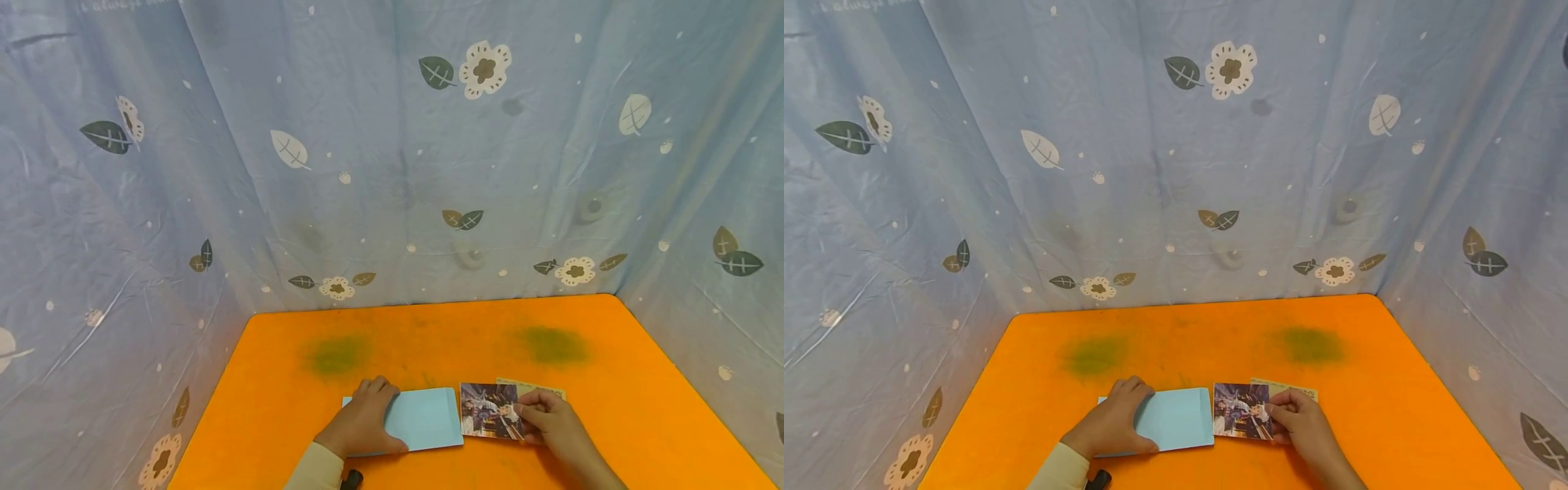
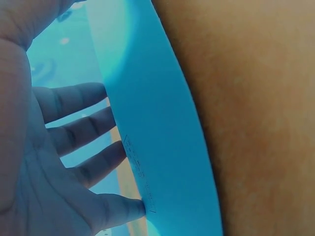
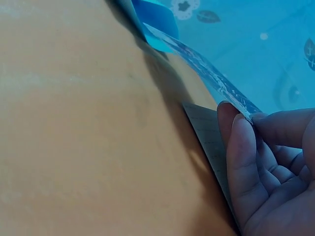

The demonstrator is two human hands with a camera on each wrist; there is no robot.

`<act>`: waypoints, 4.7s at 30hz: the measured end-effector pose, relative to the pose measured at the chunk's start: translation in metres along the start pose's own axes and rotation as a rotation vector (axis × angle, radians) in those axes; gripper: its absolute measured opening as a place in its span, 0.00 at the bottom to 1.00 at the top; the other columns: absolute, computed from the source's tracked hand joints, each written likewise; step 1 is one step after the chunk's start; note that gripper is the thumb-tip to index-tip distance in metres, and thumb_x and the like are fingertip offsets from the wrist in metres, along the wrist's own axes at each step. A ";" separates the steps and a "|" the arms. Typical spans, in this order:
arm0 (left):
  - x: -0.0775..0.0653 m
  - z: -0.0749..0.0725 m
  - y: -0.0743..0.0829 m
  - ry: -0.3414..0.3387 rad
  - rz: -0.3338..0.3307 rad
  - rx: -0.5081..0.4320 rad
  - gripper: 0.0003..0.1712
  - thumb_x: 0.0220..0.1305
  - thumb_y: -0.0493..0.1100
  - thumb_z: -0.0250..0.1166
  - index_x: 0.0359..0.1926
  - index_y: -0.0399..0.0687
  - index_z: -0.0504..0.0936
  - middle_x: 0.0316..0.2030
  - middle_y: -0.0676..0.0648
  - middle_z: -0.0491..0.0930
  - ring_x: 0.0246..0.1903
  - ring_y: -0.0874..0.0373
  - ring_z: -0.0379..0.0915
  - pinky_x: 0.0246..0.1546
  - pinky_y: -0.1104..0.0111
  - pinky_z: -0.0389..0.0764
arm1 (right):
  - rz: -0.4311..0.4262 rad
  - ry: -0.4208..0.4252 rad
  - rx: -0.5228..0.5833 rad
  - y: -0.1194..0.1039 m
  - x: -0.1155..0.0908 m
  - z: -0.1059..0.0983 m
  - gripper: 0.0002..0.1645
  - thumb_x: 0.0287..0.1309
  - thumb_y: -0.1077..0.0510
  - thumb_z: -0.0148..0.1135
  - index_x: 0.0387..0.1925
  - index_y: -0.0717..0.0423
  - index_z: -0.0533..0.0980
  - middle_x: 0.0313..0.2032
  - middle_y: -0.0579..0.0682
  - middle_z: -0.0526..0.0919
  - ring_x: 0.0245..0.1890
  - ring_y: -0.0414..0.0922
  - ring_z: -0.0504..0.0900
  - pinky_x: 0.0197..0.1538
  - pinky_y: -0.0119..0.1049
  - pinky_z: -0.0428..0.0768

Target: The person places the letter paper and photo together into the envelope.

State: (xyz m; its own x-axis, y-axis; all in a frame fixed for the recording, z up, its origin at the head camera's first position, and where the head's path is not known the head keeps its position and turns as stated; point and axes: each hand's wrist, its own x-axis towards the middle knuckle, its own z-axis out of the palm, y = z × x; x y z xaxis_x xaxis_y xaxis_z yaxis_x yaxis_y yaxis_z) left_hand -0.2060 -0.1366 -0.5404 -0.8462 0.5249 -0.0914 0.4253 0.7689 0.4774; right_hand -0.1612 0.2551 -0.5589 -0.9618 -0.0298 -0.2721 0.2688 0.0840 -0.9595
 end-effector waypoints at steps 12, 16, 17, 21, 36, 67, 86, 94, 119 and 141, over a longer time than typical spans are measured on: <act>-0.001 0.002 -0.001 0.007 0.009 0.007 0.53 0.51 0.74 0.82 0.70 0.50 0.79 0.60 0.54 0.73 0.59 0.52 0.67 0.56 0.56 0.80 | -0.022 -0.030 0.032 0.006 0.004 0.012 0.10 0.79 0.63 0.62 0.51 0.69 0.77 0.33 0.54 0.81 0.32 0.49 0.82 0.35 0.43 0.88; -0.001 0.004 -0.001 0.006 0.004 0.017 0.54 0.50 0.74 0.82 0.70 0.50 0.79 0.61 0.54 0.73 0.59 0.51 0.67 0.56 0.56 0.80 | -0.023 -0.041 0.025 0.010 0.005 0.013 0.08 0.80 0.63 0.62 0.50 0.68 0.77 0.32 0.54 0.81 0.31 0.49 0.81 0.35 0.42 0.87; -0.001 0.005 -0.001 0.008 0.005 0.018 0.54 0.50 0.74 0.82 0.70 0.50 0.79 0.61 0.54 0.73 0.59 0.51 0.67 0.56 0.56 0.80 | -0.025 -0.042 0.019 0.011 0.006 0.013 0.08 0.80 0.63 0.61 0.50 0.67 0.77 0.32 0.54 0.81 0.31 0.49 0.81 0.35 0.42 0.87; -0.002 0.008 -0.002 0.019 0.011 0.021 0.54 0.50 0.73 0.82 0.70 0.49 0.79 0.60 0.54 0.73 0.59 0.52 0.66 0.56 0.57 0.80 | -0.034 -0.055 0.011 0.014 0.006 0.014 0.09 0.81 0.63 0.61 0.51 0.68 0.77 0.32 0.53 0.81 0.31 0.49 0.80 0.34 0.42 0.87; 0.002 0.010 0.002 0.034 -0.006 0.040 0.54 0.49 0.73 0.83 0.70 0.49 0.79 0.61 0.53 0.73 0.58 0.52 0.65 0.56 0.58 0.80 | -0.034 -0.118 0.024 0.010 0.011 0.015 0.12 0.80 0.62 0.61 0.53 0.70 0.76 0.33 0.53 0.81 0.28 0.48 0.80 0.33 0.42 0.88; 0.013 0.010 0.009 0.035 -0.033 0.026 0.55 0.50 0.73 0.83 0.71 0.48 0.78 0.63 0.52 0.73 0.60 0.51 0.65 0.58 0.57 0.79 | -0.063 -0.233 0.006 -0.001 0.022 0.012 0.16 0.77 0.67 0.60 0.59 0.75 0.75 0.37 0.55 0.84 0.31 0.52 0.83 0.33 0.43 0.87; 0.013 0.009 0.009 0.025 -0.034 0.023 0.56 0.50 0.74 0.83 0.71 0.49 0.78 0.63 0.52 0.72 0.60 0.51 0.65 0.57 0.56 0.80 | -0.075 -0.244 -0.021 0.003 0.024 0.020 0.17 0.78 0.65 0.60 0.59 0.75 0.75 0.36 0.56 0.83 0.30 0.54 0.83 0.30 0.42 0.85; 0.013 0.011 0.008 0.028 -0.031 0.009 0.55 0.50 0.73 0.83 0.71 0.49 0.77 0.63 0.52 0.72 0.60 0.51 0.64 0.57 0.58 0.79 | -0.084 -0.272 -0.022 0.005 0.025 0.023 0.17 0.79 0.64 0.60 0.59 0.74 0.75 0.33 0.57 0.83 0.29 0.54 0.83 0.28 0.41 0.84; 0.013 0.010 0.007 0.031 -0.031 -0.009 0.55 0.49 0.72 0.84 0.71 0.49 0.78 0.61 0.53 0.72 0.58 0.52 0.64 0.55 0.58 0.80 | -0.072 -0.269 -0.024 0.004 0.024 0.037 0.15 0.79 0.65 0.61 0.58 0.73 0.76 0.34 0.56 0.83 0.28 0.55 0.85 0.28 0.39 0.84; 0.012 0.009 0.006 0.030 -0.032 -0.016 0.55 0.50 0.72 0.83 0.72 0.49 0.77 0.61 0.53 0.71 0.58 0.52 0.64 0.55 0.58 0.80 | -0.042 -0.263 -0.019 0.002 0.025 0.048 0.17 0.78 0.63 0.63 0.59 0.73 0.77 0.36 0.56 0.83 0.30 0.56 0.88 0.31 0.42 0.87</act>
State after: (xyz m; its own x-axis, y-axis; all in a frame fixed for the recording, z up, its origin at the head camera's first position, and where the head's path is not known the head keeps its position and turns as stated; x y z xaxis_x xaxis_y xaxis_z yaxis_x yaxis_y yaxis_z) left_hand -0.2109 -0.1221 -0.5469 -0.8687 0.4887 -0.0809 0.3928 0.7792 0.4885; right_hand -0.1824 0.2065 -0.5708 -0.9251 -0.2911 -0.2439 0.2255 0.0956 -0.9695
